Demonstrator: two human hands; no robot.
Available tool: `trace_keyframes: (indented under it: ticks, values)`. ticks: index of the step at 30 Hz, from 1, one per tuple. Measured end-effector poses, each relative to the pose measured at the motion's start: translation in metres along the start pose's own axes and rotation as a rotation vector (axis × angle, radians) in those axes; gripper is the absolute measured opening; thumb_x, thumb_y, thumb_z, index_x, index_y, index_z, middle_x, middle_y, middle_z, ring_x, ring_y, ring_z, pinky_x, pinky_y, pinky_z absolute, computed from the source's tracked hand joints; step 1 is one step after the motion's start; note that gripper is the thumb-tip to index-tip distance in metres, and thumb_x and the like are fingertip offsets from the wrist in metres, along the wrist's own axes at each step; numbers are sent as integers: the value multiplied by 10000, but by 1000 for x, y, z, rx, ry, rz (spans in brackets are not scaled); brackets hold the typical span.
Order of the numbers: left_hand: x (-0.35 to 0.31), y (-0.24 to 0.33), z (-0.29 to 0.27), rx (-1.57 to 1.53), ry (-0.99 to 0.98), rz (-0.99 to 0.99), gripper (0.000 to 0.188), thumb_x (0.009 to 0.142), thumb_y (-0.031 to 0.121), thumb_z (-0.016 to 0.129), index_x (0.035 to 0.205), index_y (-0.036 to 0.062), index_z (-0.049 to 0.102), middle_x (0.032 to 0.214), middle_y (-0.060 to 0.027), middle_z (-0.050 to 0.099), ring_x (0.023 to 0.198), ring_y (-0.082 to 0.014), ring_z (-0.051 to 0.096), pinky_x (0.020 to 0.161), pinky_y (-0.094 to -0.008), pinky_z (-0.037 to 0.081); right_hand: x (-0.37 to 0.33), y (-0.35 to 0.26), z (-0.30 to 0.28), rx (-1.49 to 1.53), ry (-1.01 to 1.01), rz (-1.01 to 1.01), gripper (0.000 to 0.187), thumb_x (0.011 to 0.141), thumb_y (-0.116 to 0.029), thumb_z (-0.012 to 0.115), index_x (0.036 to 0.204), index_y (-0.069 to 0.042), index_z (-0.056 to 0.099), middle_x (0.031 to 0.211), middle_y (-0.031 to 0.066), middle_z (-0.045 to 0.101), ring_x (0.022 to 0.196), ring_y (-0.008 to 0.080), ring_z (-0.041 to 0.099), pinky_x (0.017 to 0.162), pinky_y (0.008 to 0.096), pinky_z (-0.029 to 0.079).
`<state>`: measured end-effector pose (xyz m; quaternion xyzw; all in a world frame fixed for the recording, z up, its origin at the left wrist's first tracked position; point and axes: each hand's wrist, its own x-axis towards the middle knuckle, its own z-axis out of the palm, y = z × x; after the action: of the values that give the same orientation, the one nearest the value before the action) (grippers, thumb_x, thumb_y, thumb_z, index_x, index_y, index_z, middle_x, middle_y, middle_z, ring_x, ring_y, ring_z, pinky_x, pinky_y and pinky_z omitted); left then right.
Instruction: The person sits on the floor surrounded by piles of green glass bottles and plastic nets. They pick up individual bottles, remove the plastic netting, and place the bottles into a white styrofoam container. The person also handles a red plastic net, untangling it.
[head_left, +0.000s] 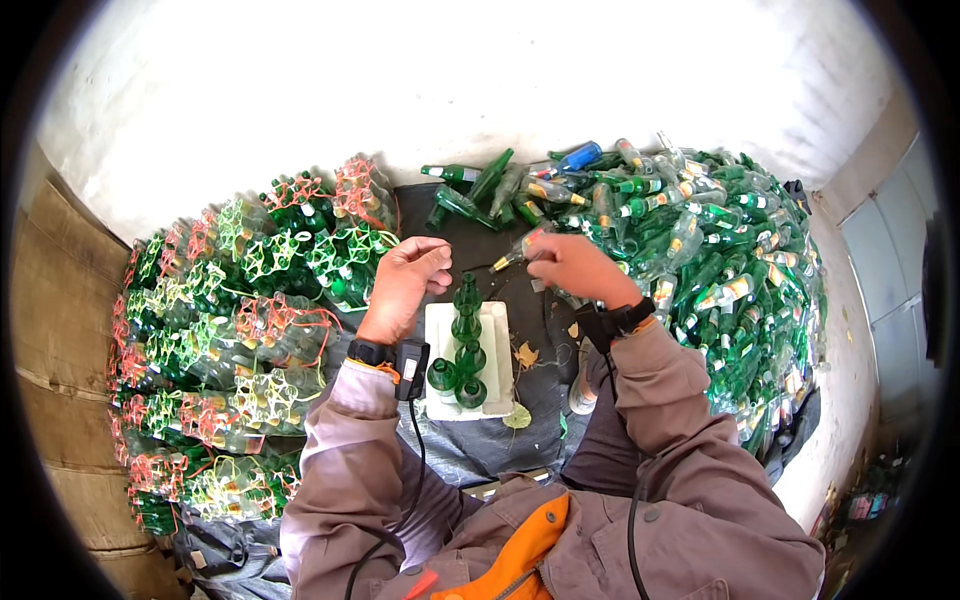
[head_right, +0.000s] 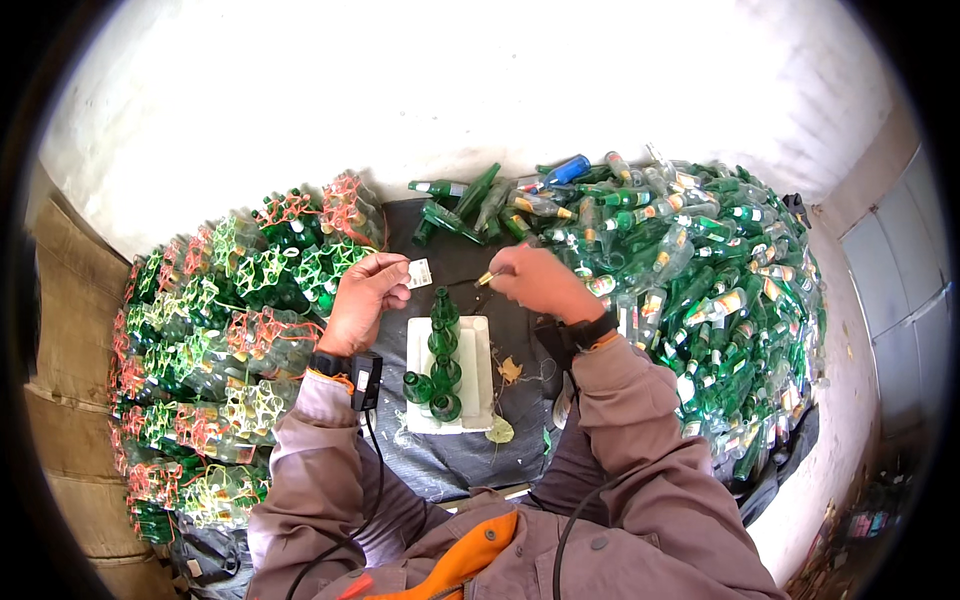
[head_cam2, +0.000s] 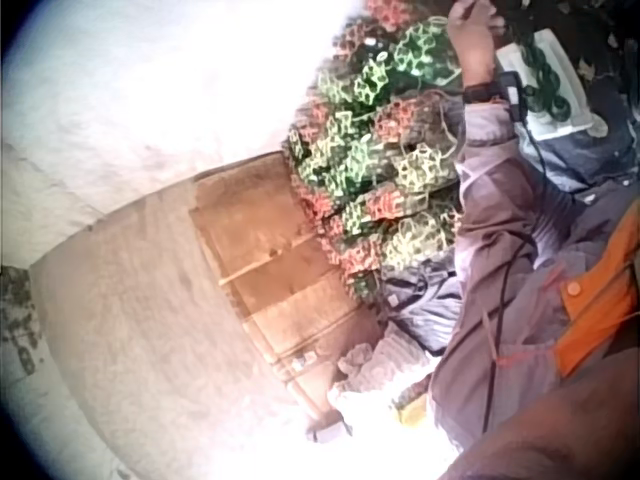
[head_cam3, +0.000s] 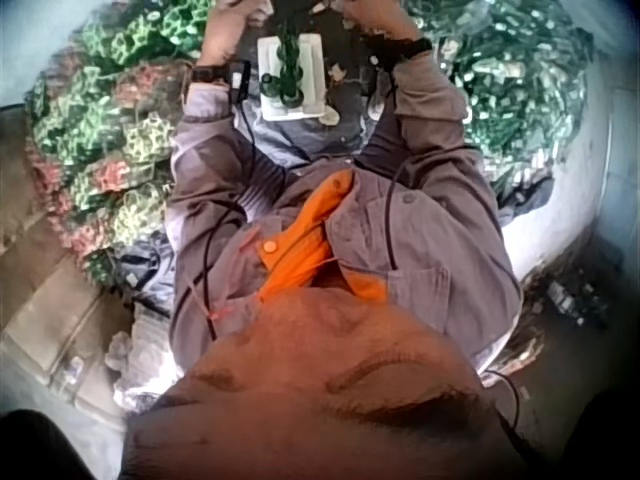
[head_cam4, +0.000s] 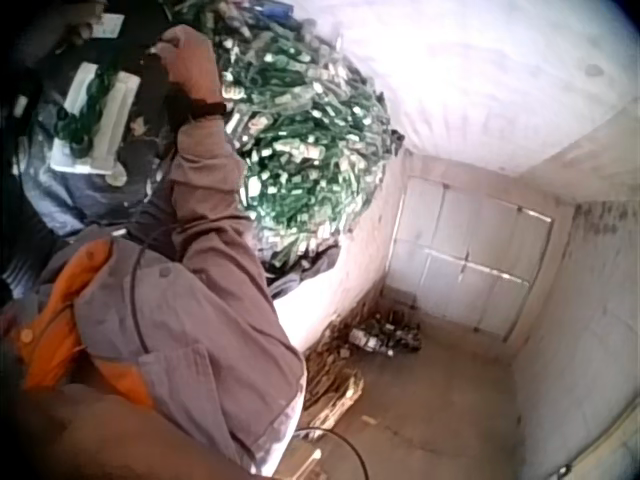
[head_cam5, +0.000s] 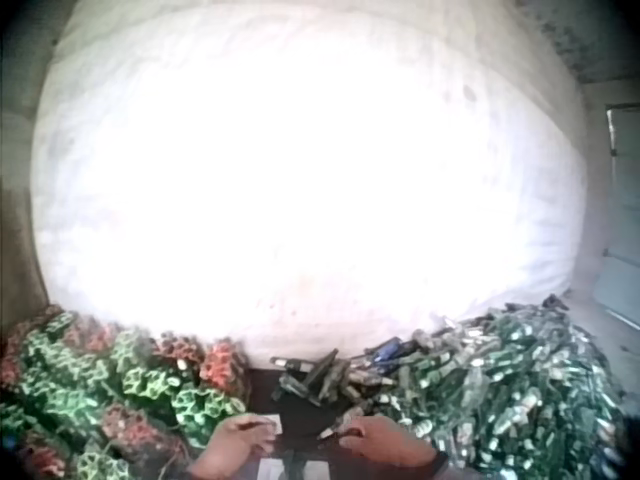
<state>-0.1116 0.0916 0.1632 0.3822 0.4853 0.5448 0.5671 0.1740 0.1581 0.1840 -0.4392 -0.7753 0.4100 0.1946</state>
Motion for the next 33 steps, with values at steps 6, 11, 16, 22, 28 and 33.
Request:
trace_keyframes:
  ticks: [6, 11, 16, 22, 28, 33]
  values:
    - [6, -4, 9, -48, 194, 167, 109, 965, 111, 708, 1040, 34, 696, 823, -9, 678, 632, -80, 611, 565, -230, 479, -21, -50, 37, 384, -229, 90, 367, 968, -334, 674, 1146, -13, 682, 952, 29, 707, 798, 99, 664, 631, 256, 524]
    - [13, -13, 9, -66, 301, 326, 92, 962, 104, 704, 1016, 31, 691, 775, 5, 652, 563, -70, 569, 501, -222, 422, -45, -70, 124, 592, -576, 101, 442, 964, -434, 699, 1145, -32, 659, 1006, 43, 694, 826, 107, 668, 628, 265, 526]
    - [16, -18, 7, 174, 416, 509, 85, 965, 111, 711, 975, 28, 706, 754, 26, 646, 577, -44, 560, 523, -216, 449, -52, -72, 162, 777, -429, 254, 491, 969, -502, 694, 1102, -30, 661, 941, 19, 648, 747, 92, 638, 532, 242, 493]
    - [5, -4, 7, 776, 499, 907, 73, 946, 98, 714, 997, 48, 698, 758, -51, 682, 598, -155, 640, 549, -323, 511, -55, -70, 175, 1044, -453, 394, 446, 987, -480, 680, 1083, -46, 661, 920, 10, 660, 680, 104, 630, 545, 251, 499]
    - [-9, 16, 24, 1112, 438, 1067, 126, 905, 86, 734, 1023, 84, 691, 802, -98, 674, 647, -305, 663, 586, -397, 542, -50, -54, 174, 1228, -558, 366, 391, 1018, -436, 657, 1092, -53, 658, 928, 14, 676, 677, 102, 643, 592, 264, 515]
    - [-7, 7, 26, 626, 424, 893, 83, 964, 89, 715, 1034, 48, 698, 753, -29, 668, 582, -118, 596, 528, -288, 481, -52, -55, 176, 1245, -595, 319, 417, 1018, -439, 660, 1119, -35, 660, 888, 19, 676, 661, 106, 640, 600, 258, 512]
